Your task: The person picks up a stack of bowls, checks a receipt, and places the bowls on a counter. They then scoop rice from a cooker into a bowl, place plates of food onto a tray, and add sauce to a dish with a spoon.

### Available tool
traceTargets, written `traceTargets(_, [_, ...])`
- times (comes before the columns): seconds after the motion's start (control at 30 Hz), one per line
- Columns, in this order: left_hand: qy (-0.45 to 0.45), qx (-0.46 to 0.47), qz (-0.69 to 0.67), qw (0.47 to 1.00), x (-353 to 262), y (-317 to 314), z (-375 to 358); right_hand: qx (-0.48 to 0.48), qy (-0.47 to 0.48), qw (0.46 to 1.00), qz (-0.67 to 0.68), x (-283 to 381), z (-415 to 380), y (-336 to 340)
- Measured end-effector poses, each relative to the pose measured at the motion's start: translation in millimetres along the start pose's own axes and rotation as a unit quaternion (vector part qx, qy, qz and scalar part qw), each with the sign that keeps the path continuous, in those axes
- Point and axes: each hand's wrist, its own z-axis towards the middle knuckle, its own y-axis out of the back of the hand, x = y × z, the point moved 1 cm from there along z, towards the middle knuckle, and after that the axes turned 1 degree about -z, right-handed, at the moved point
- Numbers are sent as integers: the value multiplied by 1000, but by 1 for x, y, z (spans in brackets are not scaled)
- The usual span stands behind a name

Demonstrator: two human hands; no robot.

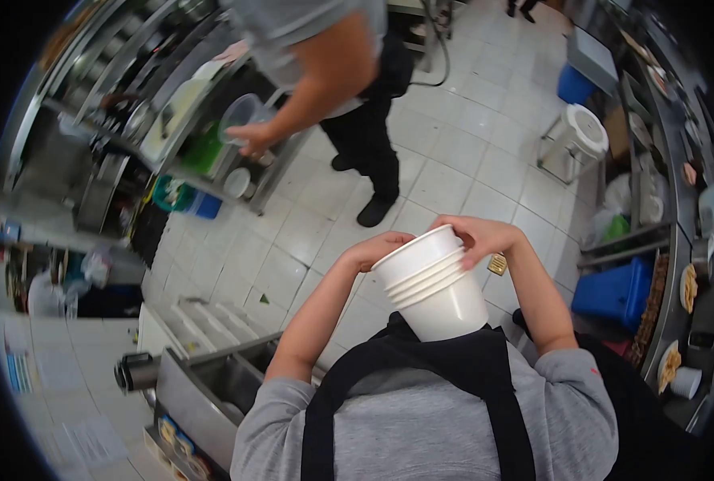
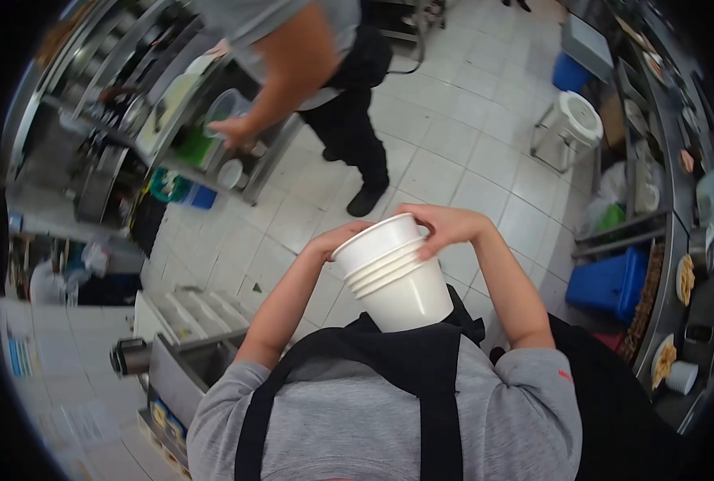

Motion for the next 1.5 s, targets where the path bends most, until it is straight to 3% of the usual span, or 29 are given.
traceTargets(0.07, [65,-35,30,997,12,31,72,-94,24,993,69,-33,-37,23])
traceTargets(0.13, [-16,-88,-96,991,-17,46,122,-168,50,979,105,-51,-69,47])
traceTargets(0.2, [-85,-83,-189,975,-59,50,171,-226,73,965,109,-59,-100,78])
traceTargets(0.33, [-149,-52,-211,965,-144,48,268,-328,15,944,43,-53,-155,161])
traceTargets(0.57, [-221,-87,-184,954,-254,41,396,-349,14,932,91,-26,-200,319])
traceTargets(0.83, [-220,-78,-190,954,-337,106,543,-340,9,939,51,-18,-180,530])
traceTargets(0.93, [-217,-71,-200,953,-379,139,606,-362,7,931,39,20,-183,609])
traceTargets(1.17, [-196,-20,-190,962,-495,192,756,-471,24,874,113,58,-210,757])
traceTargets(1.4, [-186,22,-160,969,-580,219,916,-600,126,757,226,8,-220,877])
traceTargets(1.5, [-188,30,-140,972,-609,233,989,-605,130,751,230,16,-231,956])
